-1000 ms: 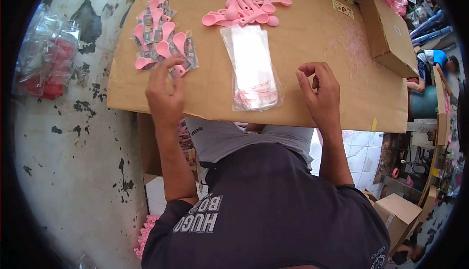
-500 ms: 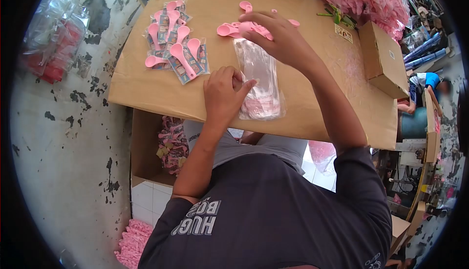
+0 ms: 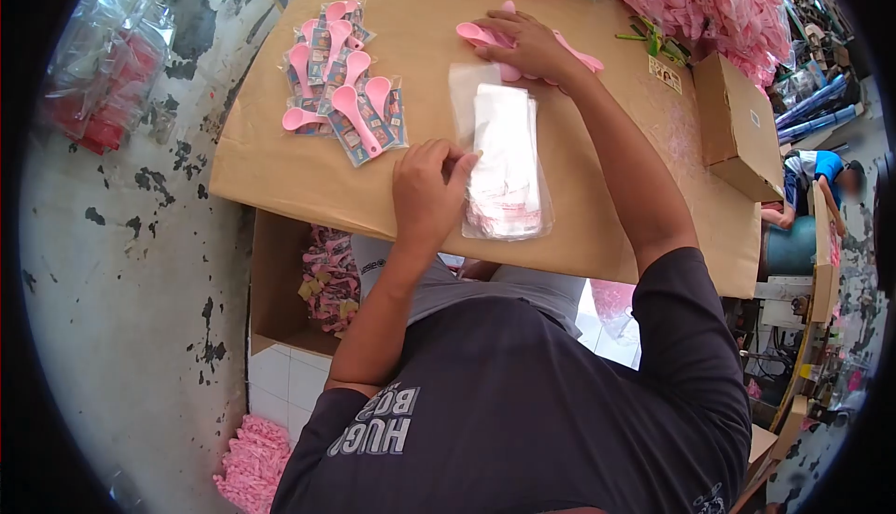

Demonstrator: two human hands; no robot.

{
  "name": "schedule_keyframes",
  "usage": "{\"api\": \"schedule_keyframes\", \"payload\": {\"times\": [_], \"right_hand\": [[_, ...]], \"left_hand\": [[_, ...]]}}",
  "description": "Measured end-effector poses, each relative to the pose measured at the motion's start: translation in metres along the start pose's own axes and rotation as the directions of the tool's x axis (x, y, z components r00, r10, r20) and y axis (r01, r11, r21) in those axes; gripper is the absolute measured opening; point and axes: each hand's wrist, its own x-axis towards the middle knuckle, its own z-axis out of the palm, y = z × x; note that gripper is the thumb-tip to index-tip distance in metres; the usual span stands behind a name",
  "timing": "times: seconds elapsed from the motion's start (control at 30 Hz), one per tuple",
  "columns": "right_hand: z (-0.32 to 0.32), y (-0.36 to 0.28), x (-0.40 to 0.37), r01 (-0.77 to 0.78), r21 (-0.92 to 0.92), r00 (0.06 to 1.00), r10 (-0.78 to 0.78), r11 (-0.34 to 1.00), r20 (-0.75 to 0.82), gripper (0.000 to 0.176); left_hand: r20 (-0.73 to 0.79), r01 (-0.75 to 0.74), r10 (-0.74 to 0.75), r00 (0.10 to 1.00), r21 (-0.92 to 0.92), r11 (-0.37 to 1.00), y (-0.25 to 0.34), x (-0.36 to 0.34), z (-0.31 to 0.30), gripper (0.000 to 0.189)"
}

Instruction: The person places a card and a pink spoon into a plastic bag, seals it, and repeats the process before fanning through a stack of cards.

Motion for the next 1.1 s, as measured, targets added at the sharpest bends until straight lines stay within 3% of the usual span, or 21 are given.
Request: {"api": "schedule_keyframes", "payload": {"times": [0.2,0.4,0.47,0.5,0.57,0.6,0.67,0.77,0.83,0.87,0.93,1.0,1.07,1.1], "right_hand": [[-0.012,0.022,-0.045,0.032,0.054,0.993,-0.026,0.998,-0.116,0.057],[-0.027,0.02,-0.077,0.115,-0.172,0.982,-0.138,0.978,-0.132,0.054],[-0.037,0.0,-0.081,0.168,-0.035,0.919,-0.169,0.985,-0.357,0.04],[-0.043,-0.016,-0.085,0.169,-0.029,0.919,-0.168,0.985,-0.355,0.04],[-0.056,-0.054,-0.1,0.106,0.284,0.946,-0.009,0.953,-0.324,0.028],[-0.055,-0.071,-0.111,0.117,0.231,0.952,-0.043,0.966,-0.302,0.019],[-0.05,-0.101,-0.134,0.187,0.284,0.972,-0.135,0.94,-0.193,0.02],[-0.043,-0.121,-0.162,0.2,0.151,0.97,-0.217,0.968,0.105,0.029],[-0.041,-0.122,-0.175,0.224,0.104,0.966,-0.235,0.969,0.111,0.03],[-0.041,-0.122,-0.178,0.251,0.056,0.959,-0.257,0.966,0.119,0.032],[-0.044,-0.117,-0.181,0.224,0.063,0.962,-0.231,0.973,0.144,0.032],[-0.046,-0.108,-0.178,0.271,0.153,0.944,-0.293,0.95,0.15,0.028],[-0.047,-0.087,-0.169,0.077,0.376,0.993,-0.106,0.923,0.055,0.024],[-0.043,-0.068,-0.16,0.14,0.358,0.989,-0.114,0.923,-0.093,0.023]], "left_hand": [[-0.079,-0.001,-0.009,0.997,-0.129,0.992,-0.004,-0.001,-0.002,0.019],[-0.105,0.006,-0.028,0.994,-0.21,0.978,0.002,-0.002,-0.005,0.018],[-0.096,0.047,-0.078,0.992,-0.287,0.957,0.0,-0.002,-0.001,0.018],[-0.078,0.093,-0.129,0.989,-0.362,0.928,-0.001,-0.003,0.0,0.018],[-0.061,0.125,-0.16,0.985,-0.381,0.916,0.0,-0.005,-0.001,0.018],[-0.044,0.15,-0.183,0.982,-0.404,0.902,0.001,-0.004,-0.002,0.018],[-0.024,0.154,-0.176,0.984,-0.378,0.913,0.001,-0.004,-0.004,0.018],[-0.116,0.1,-0.153,0.981,-0.373,0.922,-0.006,-0.005,-0.001,0.017],[-0.129,0.062,-0.186,0.974,-0.639,0.767,-0.012,-0.006,0.0,0.015],[-0.129,0.063,-0.187,0.974,-0.638,0.767,-0.014,-0.006,-0.002,0.015],[-0.103,0.062,-0.224,0.969,-0.776,0.627,-0.016,-0.006,-0.004,0.014],[-0.119,0.04,-0.229,0.966,-0.808,0.588,-0.012,-0.003,-0.006,0.015],[-0.134,0.02,-0.239,0.962,-0.835,0.549,-0.01,-0.002,-0.008,0.016],[-0.131,0.016,-0.229,0.965,-0.838,0.545,-0.01,-0.002,-0.01,0.017]]}}
